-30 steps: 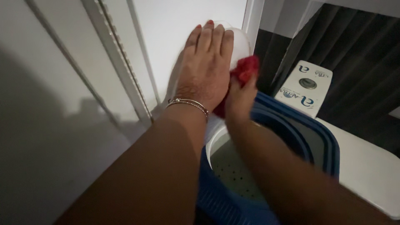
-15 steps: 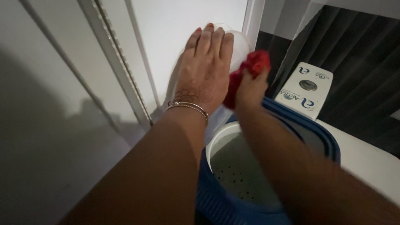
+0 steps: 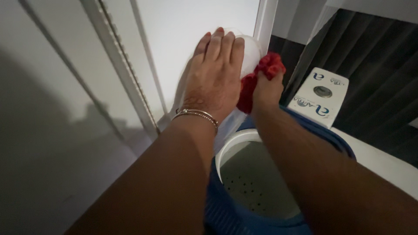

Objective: The person wipes the interior and exterior surfaces of a top-loading washing machine with a cloth, including the tub, the lid, and the top housing.

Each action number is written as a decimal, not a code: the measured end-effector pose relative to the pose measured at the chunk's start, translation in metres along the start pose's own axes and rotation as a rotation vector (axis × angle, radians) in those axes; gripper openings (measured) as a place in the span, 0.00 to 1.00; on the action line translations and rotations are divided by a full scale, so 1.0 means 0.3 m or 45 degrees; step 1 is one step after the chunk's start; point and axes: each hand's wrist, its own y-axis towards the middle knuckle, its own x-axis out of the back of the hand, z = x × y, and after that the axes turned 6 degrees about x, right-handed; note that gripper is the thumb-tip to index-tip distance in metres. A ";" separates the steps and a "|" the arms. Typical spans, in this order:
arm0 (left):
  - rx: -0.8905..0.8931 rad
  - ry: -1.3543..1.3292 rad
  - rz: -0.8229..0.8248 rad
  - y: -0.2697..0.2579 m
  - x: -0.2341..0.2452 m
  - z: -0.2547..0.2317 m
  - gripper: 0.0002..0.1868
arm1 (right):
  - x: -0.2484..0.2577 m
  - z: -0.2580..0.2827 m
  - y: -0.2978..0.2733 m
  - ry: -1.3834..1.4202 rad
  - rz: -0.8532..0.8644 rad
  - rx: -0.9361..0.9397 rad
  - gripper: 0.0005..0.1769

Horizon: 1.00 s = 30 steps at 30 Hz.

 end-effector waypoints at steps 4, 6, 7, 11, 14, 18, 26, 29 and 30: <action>-0.020 0.029 -0.014 -0.002 -0.002 -0.001 0.27 | -0.010 -0.051 -0.146 0.209 0.101 0.195 0.31; -0.031 -0.003 -0.017 -0.004 0.004 0.003 0.28 | -0.002 -0.047 -0.181 0.098 0.101 0.212 0.34; -0.028 -0.031 -0.033 -0.006 0.005 0.004 0.29 | 0.007 -0.044 -0.196 0.040 0.103 0.214 0.35; -0.013 -0.072 -0.082 -0.002 -0.007 0.003 0.25 | 0.033 0.029 -0.022 0.251 0.011 -0.184 0.34; -0.019 0.047 -0.062 0.001 -0.005 -0.007 0.27 | 0.045 0.010 0.038 0.312 0.068 -0.047 0.30; 0.008 -0.017 -0.011 0.000 0.010 -0.005 0.27 | 0.004 -0.060 -0.051 0.115 0.105 0.089 0.32; 0.009 0.023 0.004 0.009 0.018 -0.007 0.31 | 0.007 0.006 -0.008 0.297 0.071 -0.116 0.27; -0.014 0.020 0.034 -0.006 0.017 -0.003 0.28 | -0.002 -0.072 -0.136 0.214 0.047 0.233 0.26; -0.006 0.010 0.030 -0.006 0.016 -0.003 0.28 | -0.002 -0.092 -0.197 0.107 0.030 0.313 0.28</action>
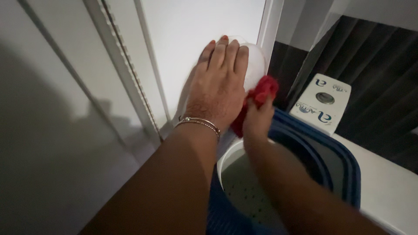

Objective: The person wipes the interior and exterior surfaces of a top-loading washing machine with a cloth, including the tub, the lid, and the top housing.

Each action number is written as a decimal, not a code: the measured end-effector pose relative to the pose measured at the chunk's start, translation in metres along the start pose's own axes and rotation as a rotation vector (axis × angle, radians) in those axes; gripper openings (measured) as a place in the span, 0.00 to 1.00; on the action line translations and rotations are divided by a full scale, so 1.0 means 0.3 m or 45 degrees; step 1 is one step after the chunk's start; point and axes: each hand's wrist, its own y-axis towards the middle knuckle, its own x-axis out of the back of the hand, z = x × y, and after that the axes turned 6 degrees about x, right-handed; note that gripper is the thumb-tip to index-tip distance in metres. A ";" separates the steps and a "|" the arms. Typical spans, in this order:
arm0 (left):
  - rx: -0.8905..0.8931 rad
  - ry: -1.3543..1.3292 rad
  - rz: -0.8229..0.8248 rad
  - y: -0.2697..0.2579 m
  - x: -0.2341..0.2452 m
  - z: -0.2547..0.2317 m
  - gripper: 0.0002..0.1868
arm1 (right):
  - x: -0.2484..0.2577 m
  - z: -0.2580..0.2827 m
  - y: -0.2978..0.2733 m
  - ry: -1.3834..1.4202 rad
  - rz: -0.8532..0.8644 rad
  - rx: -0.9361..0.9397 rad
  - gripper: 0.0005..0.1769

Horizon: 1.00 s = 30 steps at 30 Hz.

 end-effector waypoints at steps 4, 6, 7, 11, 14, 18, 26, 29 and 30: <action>0.005 -0.013 -0.014 0.009 0.001 -0.008 0.30 | -0.007 0.059 0.031 -0.020 0.020 -0.434 0.25; 0.007 -0.018 0.009 0.003 0.008 -0.003 0.32 | -0.002 0.089 0.078 0.099 0.028 -0.408 0.24; 0.010 -0.032 0.028 0.004 0.010 -0.002 0.33 | 0.001 0.091 0.088 0.157 0.032 -0.396 0.24; -0.015 -0.067 0.032 0.009 0.018 0.001 0.32 | -0.004 0.029 -0.047 -0.184 0.013 -0.201 0.30; 0.000 -0.109 -0.011 0.000 0.012 -0.003 0.32 | -0.004 0.013 -0.082 -0.252 -0.023 -0.107 0.33; 0.027 -0.073 -0.009 0.010 0.001 -0.005 0.33 | 0.002 0.069 0.031 0.019 0.034 -0.551 0.31; 0.034 -0.237 0.021 -0.002 0.023 -0.010 0.37 | 0.016 0.121 -0.111 0.136 0.032 -0.372 0.27; 0.079 -0.348 0.134 0.004 0.049 -0.010 0.36 | 0.024 0.207 -0.074 0.336 0.062 -0.567 0.27; 0.088 -0.340 0.167 0.008 0.051 -0.014 0.37 | 0.014 0.215 -0.084 0.351 0.077 -0.438 0.27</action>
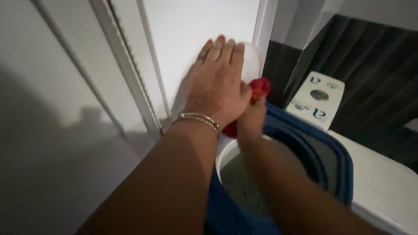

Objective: The person wipes the interior and exterior surfaces of a top-loading washing machine with a cloth, including the tub, the lid, and the top housing.

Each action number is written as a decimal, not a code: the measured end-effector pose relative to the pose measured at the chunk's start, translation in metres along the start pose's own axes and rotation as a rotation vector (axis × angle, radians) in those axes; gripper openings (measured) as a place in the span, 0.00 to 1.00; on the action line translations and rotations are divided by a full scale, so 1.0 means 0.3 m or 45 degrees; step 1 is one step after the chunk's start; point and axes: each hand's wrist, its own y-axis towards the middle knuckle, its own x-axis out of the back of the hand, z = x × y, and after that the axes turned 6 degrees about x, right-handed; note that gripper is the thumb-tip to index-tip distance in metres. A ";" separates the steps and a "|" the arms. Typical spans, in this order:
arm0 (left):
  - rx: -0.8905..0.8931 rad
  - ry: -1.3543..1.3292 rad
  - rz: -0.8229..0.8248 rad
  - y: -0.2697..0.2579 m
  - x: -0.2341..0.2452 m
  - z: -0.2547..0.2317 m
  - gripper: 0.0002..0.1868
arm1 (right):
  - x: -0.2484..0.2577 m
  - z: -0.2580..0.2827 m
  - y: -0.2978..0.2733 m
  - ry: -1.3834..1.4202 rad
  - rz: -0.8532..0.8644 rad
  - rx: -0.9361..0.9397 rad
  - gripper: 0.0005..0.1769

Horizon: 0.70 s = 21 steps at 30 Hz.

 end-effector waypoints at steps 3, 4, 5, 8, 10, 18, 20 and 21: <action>-0.007 0.044 0.126 -0.016 0.040 -0.022 0.40 | -0.017 -0.026 -0.098 -0.116 0.045 0.115 0.27; -0.050 0.073 0.163 -0.021 0.056 -0.014 0.41 | -0.017 -0.047 -0.134 -0.176 0.055 0.120 0.27; -0.094 0.101 0.199 -0.027 0.066 -0.006 0.42 | -0.017 -0.068 -0.168 -0.219 0.042 0.279 0.27; -0.156 0.023 0.141 -0.055 0.060 0.012 0.40 | -0.023 -0.081 -0.190 -0.102 0.048 0.488 0.25; -0.137 0.118 -0.024 -0.091 0.027 0.006 0.36 | -0.033 -0.040 -0.139 0.314 0.127 0.272 0.24; -0.018 0.003 -0.266 -0.193 -0.028 0.013 0.34 | -0.024 0.027 -0.330 -0.011 0.302 0.707 0.23; 0.043 -0.036 -0.264 -0.204 -0.031 0.010 0.34 | -0.025 0.053 -0.333 0.143 0.319 0.602 0.26; 0.053 -0.083 -0.292 -0.201 -0.034 0.015 0.33 | -0.034 0.072 -0.296 0.262 0.294 0.388 0.29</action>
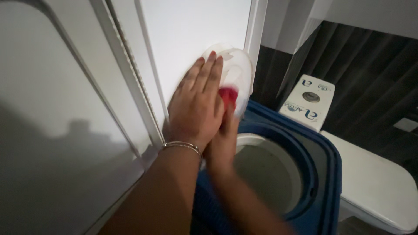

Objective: The person wipes the interior and exterior surfaces of a top-loading washing machine with a cloth, including the tub, the lid, and the top housing.

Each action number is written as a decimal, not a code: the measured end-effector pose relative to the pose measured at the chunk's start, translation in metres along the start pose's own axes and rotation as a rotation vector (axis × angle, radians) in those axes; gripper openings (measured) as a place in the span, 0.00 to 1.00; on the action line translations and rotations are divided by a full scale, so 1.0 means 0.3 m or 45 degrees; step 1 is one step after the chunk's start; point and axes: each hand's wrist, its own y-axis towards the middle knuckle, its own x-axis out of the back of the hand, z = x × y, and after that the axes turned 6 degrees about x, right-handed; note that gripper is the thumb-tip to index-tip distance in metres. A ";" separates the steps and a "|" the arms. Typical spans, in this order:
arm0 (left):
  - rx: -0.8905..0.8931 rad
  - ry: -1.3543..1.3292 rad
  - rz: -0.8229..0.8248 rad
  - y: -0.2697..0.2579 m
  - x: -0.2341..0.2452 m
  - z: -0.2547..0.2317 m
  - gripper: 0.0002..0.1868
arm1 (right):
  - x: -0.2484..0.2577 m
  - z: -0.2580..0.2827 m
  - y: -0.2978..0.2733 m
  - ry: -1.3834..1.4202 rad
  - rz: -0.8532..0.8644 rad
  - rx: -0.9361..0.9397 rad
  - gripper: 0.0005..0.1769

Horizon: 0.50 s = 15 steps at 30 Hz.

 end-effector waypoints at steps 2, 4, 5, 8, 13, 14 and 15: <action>0.036 -0.091 -0.045 0.002 0.000 0.012 0.30 | -0.005 0.010 0.044 0.000 -0.012 -0.078 0.29; 0.011 -0.065 -0.039 0.005 -0.007 0.013 0.30 | -0.007 0.009 0.078 -0.271 0.102 0.185 0.23; -0.005 -0.045 -0.038 0.011 -0.003 0.014 0.30 | -0.015 0.008 0.060 -0.055 0.145 0.172 0.21; 0.055 -0.182 0.016 0.016 0.021 0.005 0.32 | -0.017 0.019 -0.043 0.044 0.235 0.278 0.19; 0.179 -0.265 0.073 0.012 0.048 -0.018 0.35 | -0.027 0.062 -0.023 -0.217 0.160 0.274 0.20; 0.200 -0.261 0.082 0.012 0.051 -0.016 0.35 | -0.039 0.075 -0.040 -0.029 0.144 0.146 0.20; 0.187 -0.258 0.081 0.015 0.052 -0.015 0.36 | -0.056 0.087 -0.061 0.157 0.127 0.022 0.20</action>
